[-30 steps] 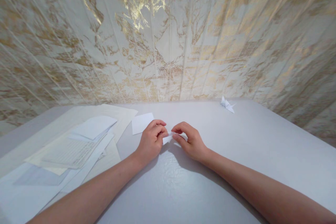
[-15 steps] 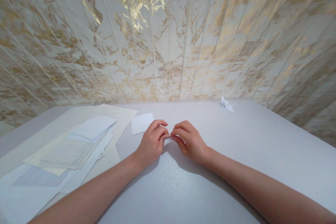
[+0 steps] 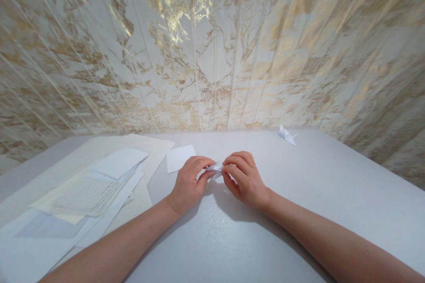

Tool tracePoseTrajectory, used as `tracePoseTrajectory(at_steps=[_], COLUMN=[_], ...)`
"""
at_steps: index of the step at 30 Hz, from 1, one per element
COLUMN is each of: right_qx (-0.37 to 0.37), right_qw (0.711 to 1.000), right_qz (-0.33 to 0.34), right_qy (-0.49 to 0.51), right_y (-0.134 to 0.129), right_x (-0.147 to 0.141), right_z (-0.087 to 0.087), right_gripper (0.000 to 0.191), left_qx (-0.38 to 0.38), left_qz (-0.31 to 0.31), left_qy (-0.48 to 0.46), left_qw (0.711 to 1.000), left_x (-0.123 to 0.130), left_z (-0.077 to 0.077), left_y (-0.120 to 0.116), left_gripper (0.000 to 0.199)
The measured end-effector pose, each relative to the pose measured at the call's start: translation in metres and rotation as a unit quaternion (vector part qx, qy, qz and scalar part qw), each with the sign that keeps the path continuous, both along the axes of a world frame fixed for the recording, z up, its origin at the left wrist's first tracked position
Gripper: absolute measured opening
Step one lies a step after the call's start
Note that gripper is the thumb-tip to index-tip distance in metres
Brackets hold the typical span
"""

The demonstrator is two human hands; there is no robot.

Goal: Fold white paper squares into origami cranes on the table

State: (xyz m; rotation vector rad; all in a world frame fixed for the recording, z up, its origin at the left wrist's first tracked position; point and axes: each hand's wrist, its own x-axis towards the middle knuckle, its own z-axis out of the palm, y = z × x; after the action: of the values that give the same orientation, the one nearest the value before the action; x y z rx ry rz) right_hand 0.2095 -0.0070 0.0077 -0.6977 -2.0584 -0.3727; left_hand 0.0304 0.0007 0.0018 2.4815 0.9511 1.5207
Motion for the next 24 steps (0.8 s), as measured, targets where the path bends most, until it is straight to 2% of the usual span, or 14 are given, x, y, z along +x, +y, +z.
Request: tracePoseTrajectory(at_steps=[7,12,15,17,24], right_qx=[-0.030,-0.176,-0.271,-0.305,-0.264], right_qw=[0.999,0.973,0.949,0.940,0.951], right_qz=[0.034,0.038,0.037,0.047,0.050], right_qy=[0.025,0.146,0.156,0.144,0.155], right_y=[-0.0016,0.0015,0.0044,0.0056,0.0084], right_x=[-0.0009,-0.0029,-0.0032,-0.0027,-0.0005], right_z=[-0.0032,-0.0027,-0.0003,0.0016,0.0000], right_gripper=[0.006,0.004,0.006,0.009,0.008], left_qx=[0.022,0.011,0.009,0.008,-0.035], left_qz=[-0.009,-0.014,-0.025,-0.029,-0.063], left_qy=[0.006,0.003,0.008,0.011,0.027], left_qw=[1.000,1.000,1.000,0.999,0.997], left_x=[-0.0003,-0.0014,-0.0017,-0.0017,-0.0013], left_z=[-0.0002,-0.0003,0.0000,0.0004,0.0016], left_y=[0.0024,0.0038,0.0033,0.0027,0.0008], left_gripper=[0.014,0.014,0.016,0.016,0.017])
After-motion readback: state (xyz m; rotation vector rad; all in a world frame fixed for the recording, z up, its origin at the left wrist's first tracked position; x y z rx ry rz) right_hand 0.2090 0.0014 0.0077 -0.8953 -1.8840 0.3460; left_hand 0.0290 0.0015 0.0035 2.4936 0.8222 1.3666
